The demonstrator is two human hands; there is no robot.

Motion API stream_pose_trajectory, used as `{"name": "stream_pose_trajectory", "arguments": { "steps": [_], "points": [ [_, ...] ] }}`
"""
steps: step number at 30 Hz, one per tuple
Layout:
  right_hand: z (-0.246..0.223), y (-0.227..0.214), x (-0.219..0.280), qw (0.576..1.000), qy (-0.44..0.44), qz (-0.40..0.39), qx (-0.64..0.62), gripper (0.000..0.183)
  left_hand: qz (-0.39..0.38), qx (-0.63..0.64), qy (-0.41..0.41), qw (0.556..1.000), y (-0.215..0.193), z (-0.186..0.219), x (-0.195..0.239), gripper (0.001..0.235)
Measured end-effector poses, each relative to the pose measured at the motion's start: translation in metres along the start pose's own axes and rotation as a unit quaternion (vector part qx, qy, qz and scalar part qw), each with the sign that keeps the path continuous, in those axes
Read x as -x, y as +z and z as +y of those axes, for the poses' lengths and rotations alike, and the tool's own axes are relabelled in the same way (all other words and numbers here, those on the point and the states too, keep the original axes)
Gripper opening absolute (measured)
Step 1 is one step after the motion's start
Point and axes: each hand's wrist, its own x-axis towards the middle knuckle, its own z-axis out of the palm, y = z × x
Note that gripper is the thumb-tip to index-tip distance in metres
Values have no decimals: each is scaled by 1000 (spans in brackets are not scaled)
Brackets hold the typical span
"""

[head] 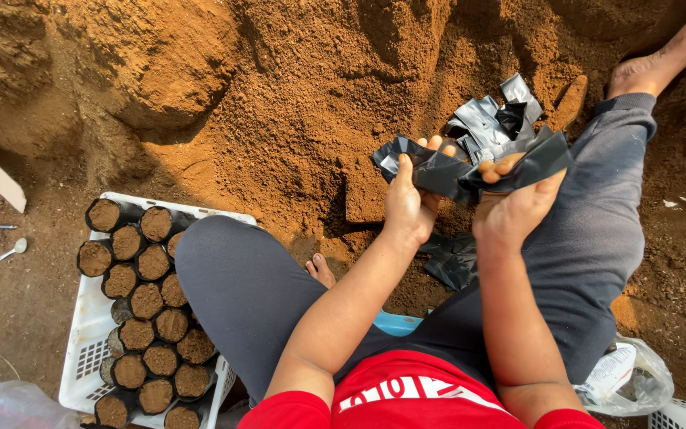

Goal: The person fills small black plastic planting pouches with soil from a large pile, using both hands to scoop and pack the soil. The filled pouches are placed into a white plastic crate. The person also separates a stack of empty plastic pouches.

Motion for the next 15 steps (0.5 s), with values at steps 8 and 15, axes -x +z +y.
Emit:
{"name": "stream_pose_trajectory", "arguments": {
  "steps": [8, 15],
  "points": [
    [-2, -20, -9, 996, 45, 37, -68, 12, 1, -44, 62, 997, -1, -1, 2, 43],
    [-10, -23, -17, 990, 100, 20, -97, 27, -18, -68, 80, 994, 21, 4, 14, 48]
  ]
}}
